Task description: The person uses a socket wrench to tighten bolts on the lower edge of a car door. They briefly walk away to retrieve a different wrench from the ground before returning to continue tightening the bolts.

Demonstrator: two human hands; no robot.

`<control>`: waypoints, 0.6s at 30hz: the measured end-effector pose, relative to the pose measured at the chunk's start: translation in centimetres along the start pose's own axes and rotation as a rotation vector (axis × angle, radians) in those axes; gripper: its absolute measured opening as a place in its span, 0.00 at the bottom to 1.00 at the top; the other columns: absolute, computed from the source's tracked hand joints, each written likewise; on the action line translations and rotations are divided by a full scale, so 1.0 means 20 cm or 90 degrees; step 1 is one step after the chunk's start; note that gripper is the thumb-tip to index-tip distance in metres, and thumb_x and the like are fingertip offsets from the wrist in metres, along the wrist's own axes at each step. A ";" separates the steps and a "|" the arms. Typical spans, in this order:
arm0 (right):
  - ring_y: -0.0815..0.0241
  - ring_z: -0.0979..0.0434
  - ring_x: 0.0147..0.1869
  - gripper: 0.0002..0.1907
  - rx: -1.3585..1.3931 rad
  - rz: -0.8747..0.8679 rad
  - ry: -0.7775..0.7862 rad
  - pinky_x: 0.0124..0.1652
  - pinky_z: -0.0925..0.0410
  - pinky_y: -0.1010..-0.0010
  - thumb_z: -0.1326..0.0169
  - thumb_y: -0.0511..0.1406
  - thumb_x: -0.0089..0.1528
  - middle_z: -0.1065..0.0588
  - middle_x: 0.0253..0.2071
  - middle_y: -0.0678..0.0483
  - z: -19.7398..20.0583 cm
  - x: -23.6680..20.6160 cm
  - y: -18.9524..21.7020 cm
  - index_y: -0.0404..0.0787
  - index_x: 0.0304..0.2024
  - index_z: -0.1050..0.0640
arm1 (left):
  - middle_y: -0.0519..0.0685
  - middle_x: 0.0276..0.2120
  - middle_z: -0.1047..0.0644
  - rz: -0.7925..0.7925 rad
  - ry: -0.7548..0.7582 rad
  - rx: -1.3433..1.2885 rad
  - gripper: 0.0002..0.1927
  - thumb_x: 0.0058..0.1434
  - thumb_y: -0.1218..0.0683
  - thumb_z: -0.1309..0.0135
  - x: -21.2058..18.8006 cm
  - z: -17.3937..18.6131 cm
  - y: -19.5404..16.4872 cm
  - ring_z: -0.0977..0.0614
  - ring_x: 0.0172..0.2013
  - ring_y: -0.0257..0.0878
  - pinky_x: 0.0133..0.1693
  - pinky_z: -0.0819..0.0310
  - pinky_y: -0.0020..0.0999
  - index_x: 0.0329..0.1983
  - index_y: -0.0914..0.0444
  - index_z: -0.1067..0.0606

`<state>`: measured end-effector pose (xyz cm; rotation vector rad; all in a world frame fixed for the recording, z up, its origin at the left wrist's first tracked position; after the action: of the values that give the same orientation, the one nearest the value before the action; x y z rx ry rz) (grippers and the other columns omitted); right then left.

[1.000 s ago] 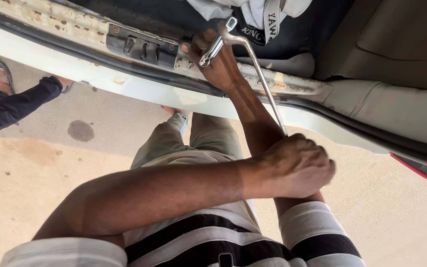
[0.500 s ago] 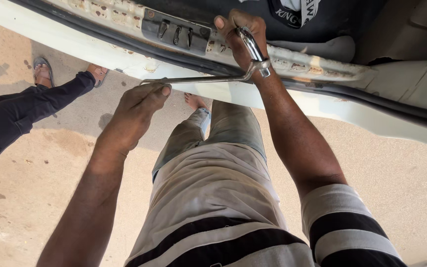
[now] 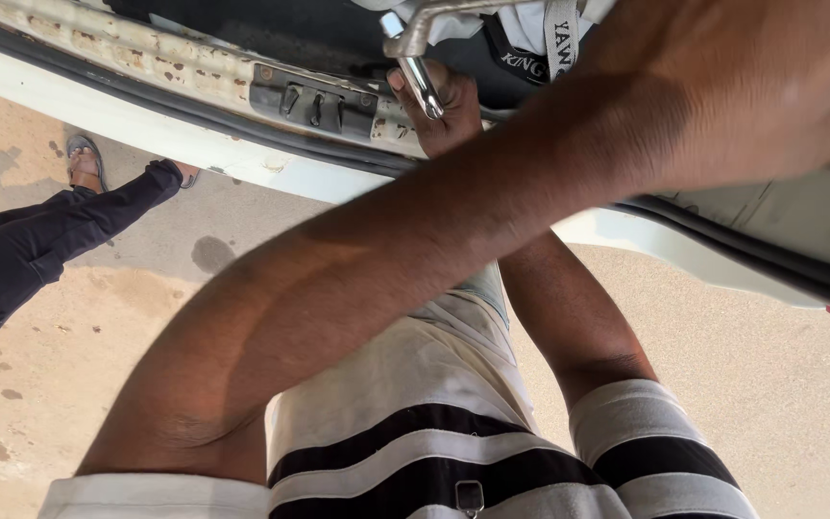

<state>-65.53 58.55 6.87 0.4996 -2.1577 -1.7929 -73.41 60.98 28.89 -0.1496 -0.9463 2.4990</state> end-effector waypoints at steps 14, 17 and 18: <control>0.67 0.48 0.24 0.29 -0.323 0.127 -0.039 0.25 0.49 0.67 0.45 0.44 0.74 0.44 0.21 0.59 0.01 -0.06 -0.21 0.42 0.22 0.40 | 0.41 0.68 0.25 -0.047 0.048 0.266 0.04 0.69 0.56 0.41 -1.91 0.07 0.24 0.34 0.72 0.35 0.79 0.57 0.45 0.41 0.54 0.16; 0.67 0.49 0.24 0.30 -0.288 0.117 -0.106 0.24 0.50 0.67 0.44 0.44 0.73 0.45 0.20 0.59 0.00 -0.04 -0.22 0.42 0.22 0.41 | 0.29 0.76 0.36 0.024 0.115 0.523 0.06 0.72 0.56 0.42 -1.98 0.23 0.48 0.51 0.78 0.50 0.78 0.66 0.54 0.40 0.54 0.16; 0.67 0.50 0.24 0.30 -0.266 0.116 -0.130 0.24 0.51 0.67 0.44 0.44 0.73 0.46 0.20 0.59 -0.01 -0.03 -0.21 0.41 0.22 0.42 | 0.26 0.78 0.38 0.055 0.107 0.570 0.06 0.74 0.52 0.43 -1.98 0.25 0.56 0.56 0.80 0.47 0.79 0.70 0.56 0.44 0.53 0.15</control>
<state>-64.53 57.94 2.74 0.0221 -1.7952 -2.1812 -43.74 32.56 23.04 -0.1036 0.2895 2.6798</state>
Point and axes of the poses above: each hand's wrist, its own x-axis towards the middle knuckle, its own z-axis out of the back of the hand, y = z × x, the point moved 1 cm from there along x, towards the middle knuckle
